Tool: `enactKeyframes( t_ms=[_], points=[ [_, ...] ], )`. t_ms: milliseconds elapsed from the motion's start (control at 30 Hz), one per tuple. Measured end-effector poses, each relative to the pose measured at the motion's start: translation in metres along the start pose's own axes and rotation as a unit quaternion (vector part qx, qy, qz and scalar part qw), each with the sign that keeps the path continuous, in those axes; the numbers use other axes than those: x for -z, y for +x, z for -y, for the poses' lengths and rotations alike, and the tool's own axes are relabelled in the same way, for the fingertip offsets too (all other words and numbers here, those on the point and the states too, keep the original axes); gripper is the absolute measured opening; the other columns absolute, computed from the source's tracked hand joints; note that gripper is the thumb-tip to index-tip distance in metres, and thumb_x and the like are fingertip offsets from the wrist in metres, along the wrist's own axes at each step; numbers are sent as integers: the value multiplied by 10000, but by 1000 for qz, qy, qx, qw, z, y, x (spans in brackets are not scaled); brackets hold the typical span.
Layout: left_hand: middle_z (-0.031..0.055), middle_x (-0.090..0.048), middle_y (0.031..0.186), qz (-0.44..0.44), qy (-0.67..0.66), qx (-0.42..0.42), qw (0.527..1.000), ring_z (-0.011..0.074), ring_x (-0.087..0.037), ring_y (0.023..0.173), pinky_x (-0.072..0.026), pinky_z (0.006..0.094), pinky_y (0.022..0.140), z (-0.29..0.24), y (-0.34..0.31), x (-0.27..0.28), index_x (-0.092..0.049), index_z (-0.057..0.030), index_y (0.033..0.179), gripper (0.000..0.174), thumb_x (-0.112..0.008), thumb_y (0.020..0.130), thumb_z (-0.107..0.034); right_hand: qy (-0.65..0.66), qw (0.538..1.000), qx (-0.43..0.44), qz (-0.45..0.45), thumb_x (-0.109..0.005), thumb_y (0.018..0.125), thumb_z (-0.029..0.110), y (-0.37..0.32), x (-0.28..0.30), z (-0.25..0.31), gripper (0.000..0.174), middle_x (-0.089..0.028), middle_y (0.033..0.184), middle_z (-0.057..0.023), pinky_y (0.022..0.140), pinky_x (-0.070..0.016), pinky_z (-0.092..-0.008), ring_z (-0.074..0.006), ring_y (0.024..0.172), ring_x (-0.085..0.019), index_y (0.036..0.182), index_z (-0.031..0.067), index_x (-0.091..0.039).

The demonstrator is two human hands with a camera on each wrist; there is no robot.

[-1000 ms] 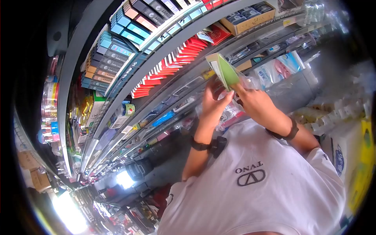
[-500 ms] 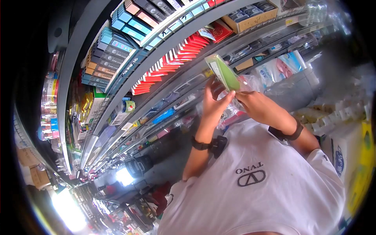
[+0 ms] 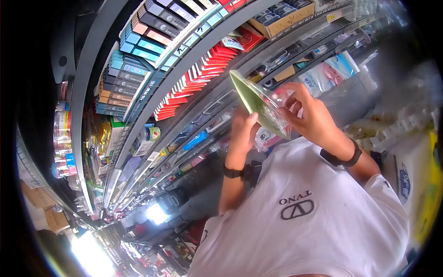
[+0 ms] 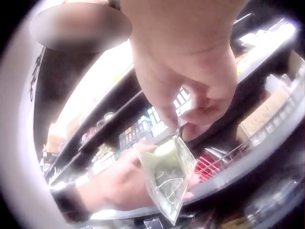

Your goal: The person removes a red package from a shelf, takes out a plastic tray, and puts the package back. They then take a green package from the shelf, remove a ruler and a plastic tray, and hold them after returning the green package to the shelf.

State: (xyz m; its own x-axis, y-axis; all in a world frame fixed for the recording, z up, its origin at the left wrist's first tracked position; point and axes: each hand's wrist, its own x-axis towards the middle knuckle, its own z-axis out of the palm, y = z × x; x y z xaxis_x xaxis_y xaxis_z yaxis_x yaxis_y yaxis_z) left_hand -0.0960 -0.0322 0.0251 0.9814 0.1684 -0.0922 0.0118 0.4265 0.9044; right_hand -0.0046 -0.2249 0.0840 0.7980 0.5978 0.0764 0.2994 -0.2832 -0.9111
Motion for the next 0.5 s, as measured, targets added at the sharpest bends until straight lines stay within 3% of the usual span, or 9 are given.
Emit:
enactKeyframes(
  t_ms=[100, 267, 333, 400, 500],
  points=[
    [196, -417, 1536, 32, 7, 2, 999, 299, -465, 1369, -382, 439, 1135, -3, 0, -3, -347, 35, 1492, 704, -576, 904, -276, 25, 999, 23, 24, -695, 909, 109, -3, 6, -6, 316, -696, 875, -143, 680, -556, -373, -289, 748, -707, 1185, 30, -562],
    [171, -477, 1464, 30, 12, -24, 999, 293, -460, 1365, -386, 444, 1126, 3, 8, -11, -278, 10, 1530, 866, -700, 889, -391, 44, 998, 54, 8, -641, 937, 51, -3, 10, -18, 260, -710, 914, -154, 705, -566, -353, -266, 788, -723, 1178, 5, -557],
    [147, -501, 1412, 18, -26, -36, 999, 279, -496, 1315, -406, 434, 1103, 9, 11, -10, -253, -12, 1533, 937, -788, 862, -390, 133, 991, 0, 16, -618, 949, 32, -2, 13, -19, 222, -715, 943, -145, 724, -566, -339, -245, 832, -728, 1159, -3, -555],
    [106, -572, 1269, -2, -35, -36, 999, 198, -570, 1183, -495, 370, 981, 7, 15, -15, -406, 7, 1421, 726, -802, 865, -238, 189, 982, -17, 23, -599, 959, 17, -2, 15, -22, 193, -718, 975, -136, 745, -565, -329, -225, 870, -725, 1145, -10, -550],
    [86, -638, 1186, -11, -60, -4, 998, 168, -627, 1086, -515, 326, 933, 12, 11, -5, -528, 33, 1313, 506, -763, 899, -141, 208, 977, 1, 43, -570, 977, -3, -1, 16, -31, 170, -712, 1021, -124, 785, -556, -309, -174, 923, -696, 1144, -18, -542]
  ],
)
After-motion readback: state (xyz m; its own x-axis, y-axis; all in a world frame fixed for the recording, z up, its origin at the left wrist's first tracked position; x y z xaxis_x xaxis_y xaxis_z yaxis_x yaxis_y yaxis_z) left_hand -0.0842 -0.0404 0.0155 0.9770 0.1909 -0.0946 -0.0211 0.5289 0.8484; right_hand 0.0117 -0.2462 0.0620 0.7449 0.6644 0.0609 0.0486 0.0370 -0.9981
